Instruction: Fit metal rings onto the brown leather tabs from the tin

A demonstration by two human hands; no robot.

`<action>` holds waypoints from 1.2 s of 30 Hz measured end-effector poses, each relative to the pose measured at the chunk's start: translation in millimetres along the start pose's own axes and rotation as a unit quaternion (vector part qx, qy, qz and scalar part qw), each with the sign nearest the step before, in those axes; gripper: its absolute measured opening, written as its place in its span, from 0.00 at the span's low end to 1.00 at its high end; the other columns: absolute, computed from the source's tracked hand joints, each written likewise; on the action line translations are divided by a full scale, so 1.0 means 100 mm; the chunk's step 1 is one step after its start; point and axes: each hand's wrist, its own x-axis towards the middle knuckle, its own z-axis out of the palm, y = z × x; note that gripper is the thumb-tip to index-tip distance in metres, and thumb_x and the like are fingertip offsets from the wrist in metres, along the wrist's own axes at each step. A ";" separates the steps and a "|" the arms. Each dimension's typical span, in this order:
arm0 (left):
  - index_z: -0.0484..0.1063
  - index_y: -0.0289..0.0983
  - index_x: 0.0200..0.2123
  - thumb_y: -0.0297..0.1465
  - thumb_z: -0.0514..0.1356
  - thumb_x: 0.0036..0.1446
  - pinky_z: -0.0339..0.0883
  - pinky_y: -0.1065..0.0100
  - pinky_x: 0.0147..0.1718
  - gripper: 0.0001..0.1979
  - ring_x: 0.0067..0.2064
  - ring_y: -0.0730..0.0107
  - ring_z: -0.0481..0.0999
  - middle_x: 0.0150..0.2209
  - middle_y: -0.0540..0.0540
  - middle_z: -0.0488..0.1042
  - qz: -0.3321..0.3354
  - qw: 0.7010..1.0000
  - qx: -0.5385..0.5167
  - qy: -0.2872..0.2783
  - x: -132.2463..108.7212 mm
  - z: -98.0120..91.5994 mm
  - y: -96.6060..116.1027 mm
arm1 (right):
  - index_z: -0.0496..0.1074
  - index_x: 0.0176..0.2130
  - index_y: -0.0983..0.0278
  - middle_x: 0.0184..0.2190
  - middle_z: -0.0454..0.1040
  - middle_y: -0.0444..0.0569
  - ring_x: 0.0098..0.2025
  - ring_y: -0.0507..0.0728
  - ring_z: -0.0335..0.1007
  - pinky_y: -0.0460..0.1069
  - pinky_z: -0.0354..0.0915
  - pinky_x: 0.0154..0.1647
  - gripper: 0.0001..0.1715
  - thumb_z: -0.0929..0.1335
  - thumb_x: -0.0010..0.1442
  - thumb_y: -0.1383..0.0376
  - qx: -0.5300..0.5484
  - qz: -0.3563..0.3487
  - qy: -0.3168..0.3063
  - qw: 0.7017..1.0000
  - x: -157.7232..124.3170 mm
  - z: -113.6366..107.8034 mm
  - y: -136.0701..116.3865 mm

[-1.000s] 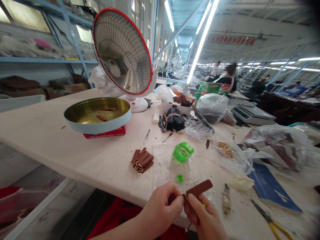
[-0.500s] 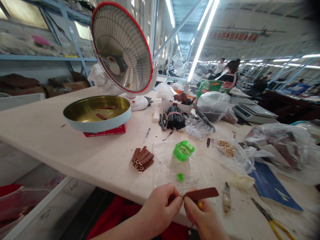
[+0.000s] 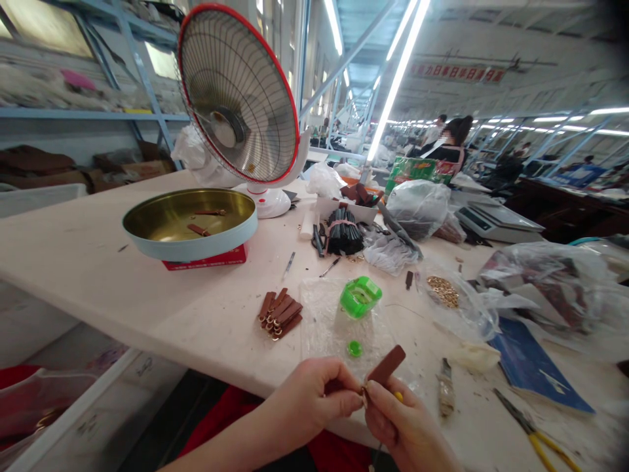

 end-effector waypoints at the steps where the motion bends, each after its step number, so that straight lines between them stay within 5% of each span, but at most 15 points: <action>1: 0.68 0.34 0.28 0.31 0.61 0.46 0.54 0.74 0.27 0.07 0.27 0.76 0.61 0.24 0.54 0.65 -0.002 1.000 -0.022 0.008 0.01 0.00 -0.02 | 0.65 0.21 0.66 0.12 0.54 0.35 0.15 0.44 0.42 0.43 0.38 0.16 0.29 0.76 0.37 0.47 0.007 0.002 -0.002 1.000 -0.01 0.02 0.00; 6: 0.66 0.34 0.27 0.32 0.64 0.44 0.54 0.73 0.27 0.10 0.27 0.76 0.60 0.23 0.54 0.65 0.005 0.998 -0.067 -0.002 0.05 0.01 -0.13 | 0.70 0.25 0.66 0.12 0.56 0.36 0.15 0.44 0.43 0.42 0.40 0.16 0.25 0.77 0.39 0.49 0.028 -0.013 -0.011 0.999 -0.01 0.07 0.10; 14: 0.61 0.36 0.25 0.40 0.61 0.47 0.54 0.72 0.25 0.15 0.25 0.76 0.61 0.21 0.53 0.64 0.027 0.993 -0.115 0.004 0.04 0.10 -0.14 | 0.73 0.26 0.63 0.15 0.62 0.41 0.19 0.49 0.54 0.44 0.51 0.19 0.20 0.73 0.46 0.49 -0.021 -0.133 0.092 0.987 -0.05 0.04 0.27; 23: 0.61 0.35 0.26 0.34 0.58 0.46 0.51 0.73 0.22 0.09 0.24 0.77 0.59 0.21 0.54 0.61 0.004 0.993 -0.090 0.072 0.04 0.17 -0.19 | 0.73 0.28 0.62 0.18 0.60 0.40 0.22 0.52 0.54 0.47 0.53 0.24 0.19 0.68 0.53 0.49 -0.208 -0.250 0.098 0.941 -0.16 0.14 0.12; 27: 0.69 0.33 0.31 0.33 0.55 0.51 0.54 0.72 0.26 0.09 0.27 0.75 0.62 0.25 0.51 0.66 0.016 0.998 -0.034 0.052 0.02 0.14 -0.20 | 0.72 0.26 0.63 0.18 0.60 0.41 0.23 0.53 0.53 0.48 0.53 0.24 0.21 0.69 0.51 0.47 -0.220 -0.229 0.115 0.941 -0.08 0.11 0.18; 31: 0.67 0.34 0.25 0.31 0.54 0.49 0.52 0.72 0.24 0.06 0.25 0.76 0.59 0.22 0.52 0.64 0.009 0.996 0.041 0.082 0.07 0.12 -0.17 | 0.70 0.26 0.64 0.16 0.58 0.39 0.19 0.50 0.51 0.46 0.49 0.19 0.26 0.69 0.48 0.44 -0.181 -0.149 0.082 0.969 0.05 0.03 0.23; 36: 0.60 0.36 0.23 0.32 0.53 0.44 0.45 0.72 0.21 0.06 0.22 0.78 0.51 0.19 0.56 0.55 -0.052 0.995 -0.066 0.054 0.18 0.09 -0.18 | 0.68 0.31 0.64 0.16 0.58 0.38 0.17 0.49 0.50 0.45 0.48 0.17 0.22 0.67 0.55 0.46 -0.137 -0.129 0.004 0.982 0.23 -0.16 0.20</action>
